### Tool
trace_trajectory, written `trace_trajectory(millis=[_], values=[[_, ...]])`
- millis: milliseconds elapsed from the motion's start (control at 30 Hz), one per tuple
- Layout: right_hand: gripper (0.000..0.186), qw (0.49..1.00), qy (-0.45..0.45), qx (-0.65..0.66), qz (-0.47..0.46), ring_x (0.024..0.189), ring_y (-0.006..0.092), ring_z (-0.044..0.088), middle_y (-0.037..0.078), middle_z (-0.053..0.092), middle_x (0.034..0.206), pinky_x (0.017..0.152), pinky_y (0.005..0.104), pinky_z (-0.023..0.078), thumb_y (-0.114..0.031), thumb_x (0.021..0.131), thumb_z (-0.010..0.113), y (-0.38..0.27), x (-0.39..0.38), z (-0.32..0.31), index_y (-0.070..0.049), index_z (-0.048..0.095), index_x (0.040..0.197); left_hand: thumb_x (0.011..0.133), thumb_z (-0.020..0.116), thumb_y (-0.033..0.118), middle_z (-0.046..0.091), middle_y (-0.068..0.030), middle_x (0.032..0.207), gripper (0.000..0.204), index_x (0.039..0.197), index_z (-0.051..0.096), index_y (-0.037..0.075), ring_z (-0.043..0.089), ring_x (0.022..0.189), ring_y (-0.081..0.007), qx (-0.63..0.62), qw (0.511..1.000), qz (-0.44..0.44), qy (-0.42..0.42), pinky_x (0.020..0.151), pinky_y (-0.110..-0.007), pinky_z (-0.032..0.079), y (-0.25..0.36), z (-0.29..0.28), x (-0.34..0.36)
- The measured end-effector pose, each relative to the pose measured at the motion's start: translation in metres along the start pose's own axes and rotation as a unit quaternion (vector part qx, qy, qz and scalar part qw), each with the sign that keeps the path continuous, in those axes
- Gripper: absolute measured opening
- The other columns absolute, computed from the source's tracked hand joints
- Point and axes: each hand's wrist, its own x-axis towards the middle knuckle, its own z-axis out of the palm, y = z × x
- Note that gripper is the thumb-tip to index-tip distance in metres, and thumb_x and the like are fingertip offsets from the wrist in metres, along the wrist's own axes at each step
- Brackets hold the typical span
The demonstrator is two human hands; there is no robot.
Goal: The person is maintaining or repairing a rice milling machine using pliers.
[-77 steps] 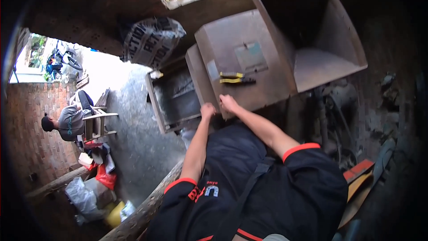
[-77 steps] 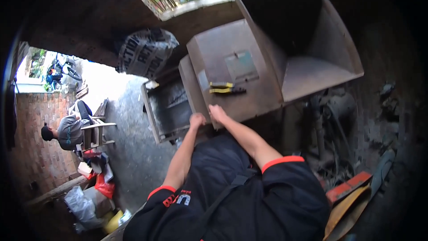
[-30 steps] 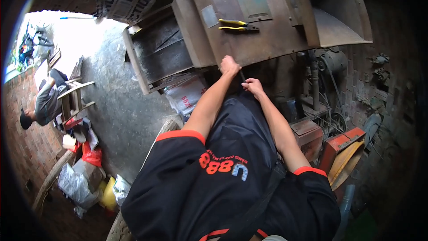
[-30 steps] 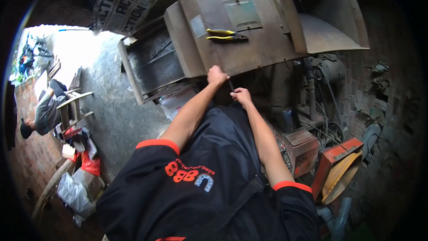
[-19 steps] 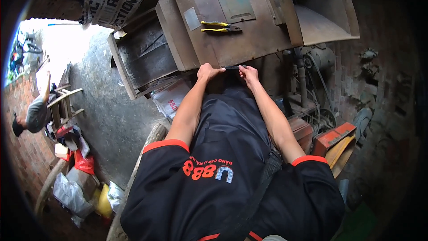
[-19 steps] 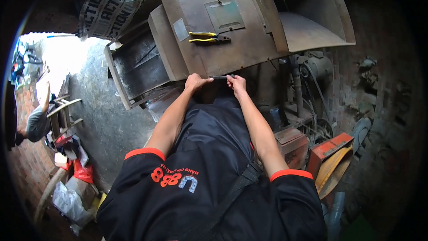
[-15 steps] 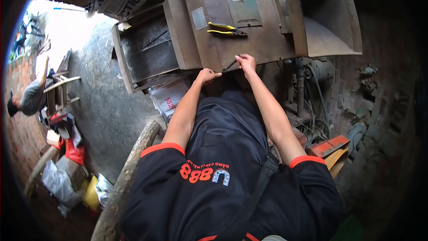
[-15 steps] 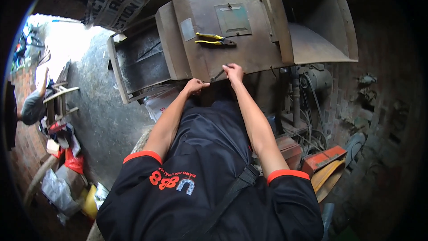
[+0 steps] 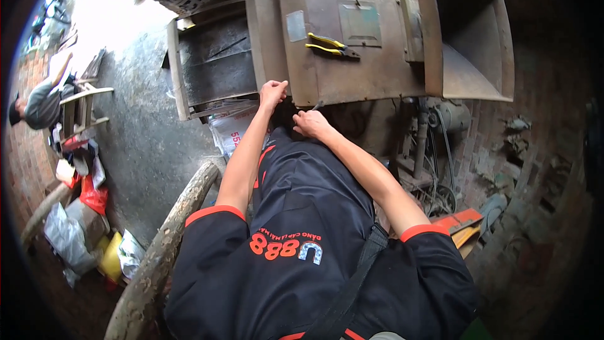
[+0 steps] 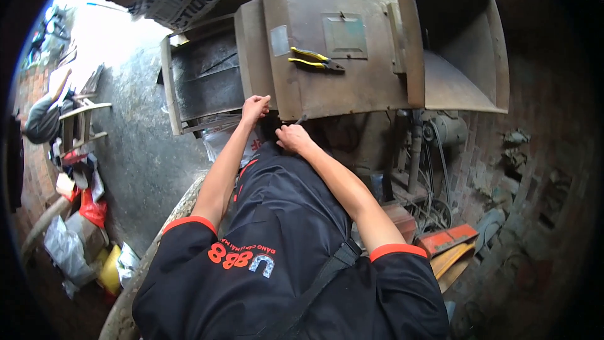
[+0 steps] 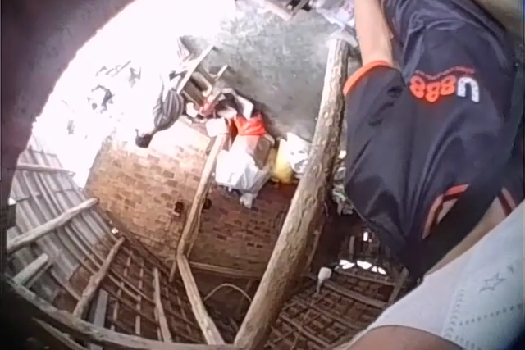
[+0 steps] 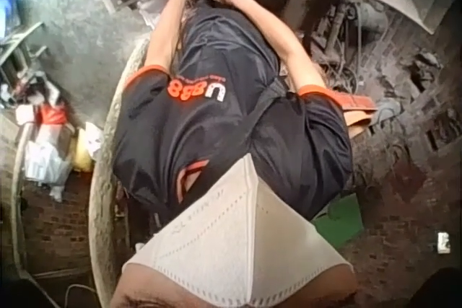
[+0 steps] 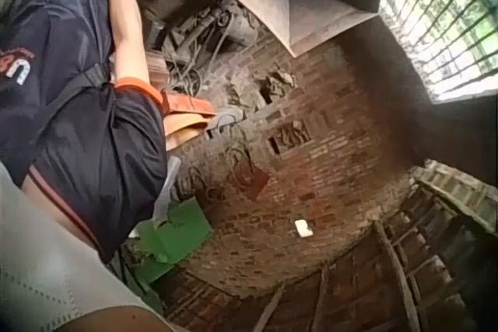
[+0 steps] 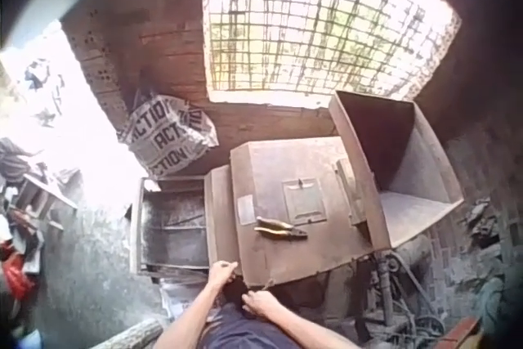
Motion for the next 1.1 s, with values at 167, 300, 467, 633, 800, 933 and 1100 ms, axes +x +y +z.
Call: trace_trajectory(millis=[167, 300, 467, 633, 800, 933, 1100], values=[[0.011, 0.996, 0.029, -0.078, 0.007, 0.067, 0.0286, 0.062, 0.014, 0.057, 0.080, 0.058, 0.0362, 0.051, -0.013, 0.075, 0.054, 0.019, -0.050, 0.037, -0.003, 0.059, 0.078, 0.064, 0.074, 0.054, 0.061, -0.0069, 0.054, 0.054, 0.057, 0.063, 0.001, 0.061, 0.050, -0.0124, 0.271, 0.954, 0.030, -0.129, 0.050, -0.026, 0.050, 0.025, 0.061, -0.018], [0.007, 0.991, 0.041, -0.040, 0.121, 0.079, 0.0295, 0.057, 0.007, 0.054, 0.094, 0.059, 0.0375, 0.051, -0.005, 0.072, 0.054, 0.034, -0.085, 0.033, -0.003, 0.059, 0.076, 0.061, 0.079, 0.041, 0.066, -0.0200, 0.076, 0.045, 0.069, 0.064, -0.001, 0.065, 0.074, -0.0298, 0.367, 0.919, 0.105, -0.102, 0.071, -0.038, 0.051, 0.005, 0.087, -0.024], [0.013, 0.966, 0.071, 0.244, 0.055, 0.080, 0.0312, 0.059, 0.011, 0.060, 0.088, 0.073, 0.0354, 0.050, 0.004, 0.061, 0.057, 0.054, -0.093, 0.013, 0.000, 0.059, 0.074, 0.060, 0.081, 0.038, 0.065, -0.0205, 0.084, 0.044, 0.074, 0.062, 0.001, 0.064, 0.083, -0.0314, 0.330, 0.938, 0.078, -0.068, 0.074, -0.039, 0.050, -0.005, 0.092, -0.023], [0.027, 0.791, 0.176, 0.558, 0.180, 0.084, 0.0115, 0.060, 0.009, 0.066, 0.102, 0.074, 0.0237, 0.047, 0.011, 0.066, 0.050, 0.054, -0.103, 0.024, 0.003, 0.065, 0.086, 0.059, 0.082, 0.036, 0.067, -0.0163, 0.084, 0.041, 0.073, 0.062, 0.004, 0.064, 0.083, -0.0280, 0.283, 0.957, -0.005, -0.066, 0.075, -0.037, 0.049, -0.009, 0.097, -0.014], [0.018, 0.670, 0.309, 0.624, 0.258, 0.071, 0.0085, 0.056, 0.007, 0.065, 0.099, 0.066, 0.0221, 0.046, 0.010, 0.070, 0.056, 0.045, -0.105, 0.042, -0.001, 0.062, 0.082, 0.060, 0.082, 0.033, 0.066, -0.0172, 0.089, 0.039, 0.076, 0.063, 0.003, 0.064, 0.088, -0.0291, 0.268, 0.961, -0.044, -0.056, 0.079, -0.038, 0.049, -0.009, 0.101, -0.014], [0.024, 0.564, 0.352, 0.631, 0.400, 0.065, 0.0085, 0.053, 0.004, 0.062, 0.085, 0.055, 0.0203, 0.042, 0.003, 0.073, 0.066, 0.036, -0.102, 0.049, -0.004, 0.058, 0.095, 0.060, 0.082, 0.030, 0.066, -0.0186, 0.091, 0.037, 0.078, 0.064, 0.002, 0.063, 0.090, -0.0303, 0.265, 0.963, -0.034, -0.031, 0.080, -0.038, 0.049, -0.007, 0.096, -0.019], [0.012, 0.490, 0.070, 0.782, 0.380, 0.078, 0.0181, 0.062, 0.012, 0.064, 0.092, 0.061, 0.0251, 0.049, -0.008, 0.089, 0.054, 0.068, -0.110, 0.051, -0.002, 0.056, 0.099, 0.062, 0.079, 0.032, 0.065, -0.0177, 0.090, 0.038, 0.082, 0.062, 0.004, 0.063, 0.090, -0.0319, 0.263, 0.965, -0.009, -0.015, 0.078, -0.039, 0.049, 0.004, 0.099, -0.036]])
